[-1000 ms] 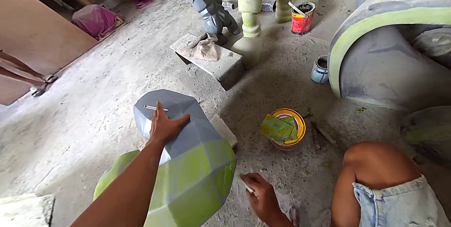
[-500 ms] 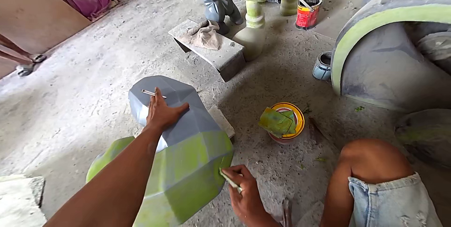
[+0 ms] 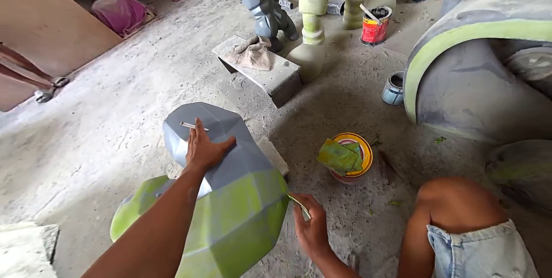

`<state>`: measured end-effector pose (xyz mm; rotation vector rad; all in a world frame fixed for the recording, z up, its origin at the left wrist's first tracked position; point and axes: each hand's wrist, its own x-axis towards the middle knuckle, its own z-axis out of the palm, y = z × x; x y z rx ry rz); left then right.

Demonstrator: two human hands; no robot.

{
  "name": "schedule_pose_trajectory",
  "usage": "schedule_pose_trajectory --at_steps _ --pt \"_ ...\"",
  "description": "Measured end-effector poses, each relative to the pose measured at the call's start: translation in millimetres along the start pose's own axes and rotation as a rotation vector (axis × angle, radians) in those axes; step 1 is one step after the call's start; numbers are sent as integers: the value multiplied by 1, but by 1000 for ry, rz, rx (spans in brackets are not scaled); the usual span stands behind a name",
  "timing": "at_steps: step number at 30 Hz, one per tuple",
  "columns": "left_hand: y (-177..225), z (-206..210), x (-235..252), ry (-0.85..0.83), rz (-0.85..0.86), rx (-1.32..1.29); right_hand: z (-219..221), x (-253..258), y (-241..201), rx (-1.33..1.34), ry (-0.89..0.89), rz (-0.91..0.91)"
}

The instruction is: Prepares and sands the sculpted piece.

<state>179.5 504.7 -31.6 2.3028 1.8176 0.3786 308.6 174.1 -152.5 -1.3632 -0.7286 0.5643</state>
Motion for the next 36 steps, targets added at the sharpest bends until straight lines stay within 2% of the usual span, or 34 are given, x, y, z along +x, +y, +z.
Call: schedule_pose_trajectory --at_steps 4,9,15,18,22,24,29,36 --pt "2 3 -5 25 5 7 12 -5 9 -49 -1 9" --pt "1 5 -11 49 10 16 18 -33 9 -245 -11 79" --pt "2 5 -16 55 28 11 3 -71 15 -383 -175 94" --pt "6 2 -22 56 39 -7 -16 -77 29 -306 -218 95" --pt "5 5 -26 73 47 5 -17 -53 38 -117 -17 121" --pt "4 6 -27 72 44 16 -8 -35 34 -65 29 164" --pt "2 9 -27 84 52 20 7 -13 30 -17 11 192" --pt "5 9 -28 82 38 35 7 -30 14 35 -6 237"
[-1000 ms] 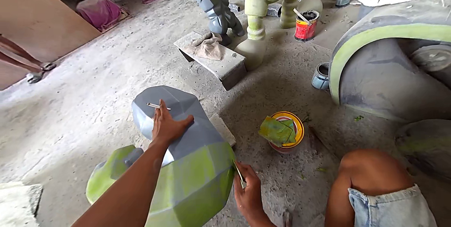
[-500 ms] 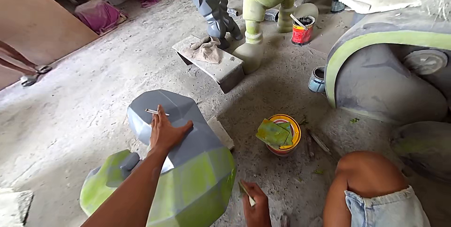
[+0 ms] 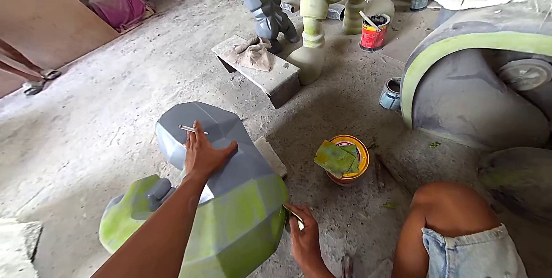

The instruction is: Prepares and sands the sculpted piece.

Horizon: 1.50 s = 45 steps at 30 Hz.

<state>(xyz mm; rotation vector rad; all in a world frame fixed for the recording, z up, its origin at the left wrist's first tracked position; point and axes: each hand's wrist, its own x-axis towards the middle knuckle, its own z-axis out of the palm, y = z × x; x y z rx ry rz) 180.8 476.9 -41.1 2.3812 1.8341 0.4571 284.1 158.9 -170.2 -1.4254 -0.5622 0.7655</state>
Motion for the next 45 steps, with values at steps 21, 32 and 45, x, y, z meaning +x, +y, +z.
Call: schedule_pose_trajectory --at_steps 21,32,45 --pt "-5 -7 29 -79 -39 -25 -7 6 -34 -3 -7 -158" --pt "-11 -8 46 -113 -42 -45 13 5 -7 -341 -56 -264" --pt "-7 -8 35 -90 -30 -45 -22 43 -12 -218 -87 -138"
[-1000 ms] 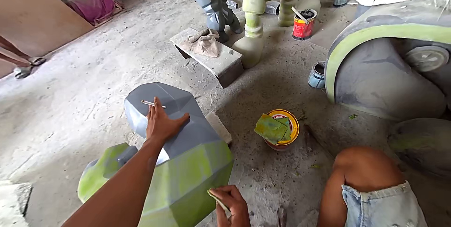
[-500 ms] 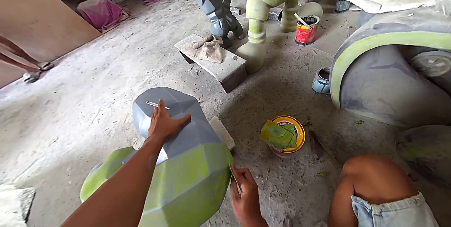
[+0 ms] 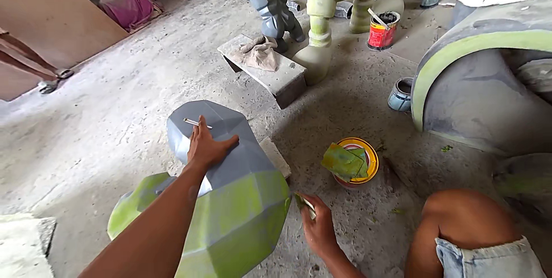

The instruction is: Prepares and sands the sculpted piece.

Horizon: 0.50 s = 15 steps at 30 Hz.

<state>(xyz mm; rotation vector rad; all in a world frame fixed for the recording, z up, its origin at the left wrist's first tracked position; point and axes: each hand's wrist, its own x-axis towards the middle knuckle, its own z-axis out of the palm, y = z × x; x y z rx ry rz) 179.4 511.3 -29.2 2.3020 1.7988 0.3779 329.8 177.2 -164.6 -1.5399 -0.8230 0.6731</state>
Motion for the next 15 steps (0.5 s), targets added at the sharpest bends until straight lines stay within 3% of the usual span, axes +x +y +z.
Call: schedule_pose_trajectory --at_steps 7,15 --pt "-2 3 -1 5 -16 18 8 7 -19 -55 -124 18" --pt "0 -2 5 -10 -6 5 14 -20 -17 107 -113 -193"
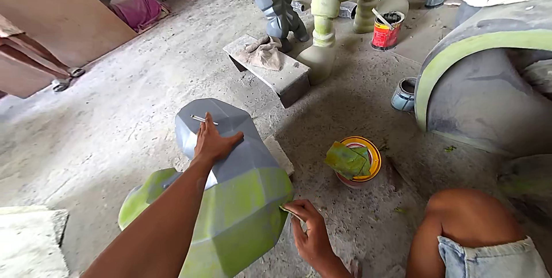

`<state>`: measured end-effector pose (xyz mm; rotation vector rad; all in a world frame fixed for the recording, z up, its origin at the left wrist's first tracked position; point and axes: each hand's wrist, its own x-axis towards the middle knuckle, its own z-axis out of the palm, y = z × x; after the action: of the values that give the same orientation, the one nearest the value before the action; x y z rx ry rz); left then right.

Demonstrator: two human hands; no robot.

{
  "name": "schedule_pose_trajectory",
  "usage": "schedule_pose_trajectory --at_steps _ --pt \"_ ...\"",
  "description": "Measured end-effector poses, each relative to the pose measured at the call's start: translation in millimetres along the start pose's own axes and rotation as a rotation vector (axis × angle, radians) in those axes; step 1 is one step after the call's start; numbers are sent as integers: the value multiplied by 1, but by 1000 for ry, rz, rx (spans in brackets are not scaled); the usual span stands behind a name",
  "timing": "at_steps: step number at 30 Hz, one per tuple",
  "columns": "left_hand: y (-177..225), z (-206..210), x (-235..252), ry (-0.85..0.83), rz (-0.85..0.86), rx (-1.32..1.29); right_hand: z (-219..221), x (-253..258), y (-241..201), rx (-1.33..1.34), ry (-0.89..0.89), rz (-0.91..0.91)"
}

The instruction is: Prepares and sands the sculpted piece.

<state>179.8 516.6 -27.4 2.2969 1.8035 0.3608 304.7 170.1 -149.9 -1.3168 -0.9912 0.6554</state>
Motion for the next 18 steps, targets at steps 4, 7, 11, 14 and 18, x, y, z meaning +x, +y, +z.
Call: schedule_pose_trajectory --at_steps 4,7,11,14,18 --pt "-1 0 3 -4 5 -5 3 9 9 35 137 -17" --pt "-3 2 4 -5 1 -12 7 14 19 27 181 -35" --pt "-1 0 3 -6 -6 -19 18 7 27 -75 208 -79" --pt "0 0 5 -16 -16 -12 18 4 31 -230 164 -103" --pt "0 0 3 7 -2 -15 9 -3 45 -358 77 -149"
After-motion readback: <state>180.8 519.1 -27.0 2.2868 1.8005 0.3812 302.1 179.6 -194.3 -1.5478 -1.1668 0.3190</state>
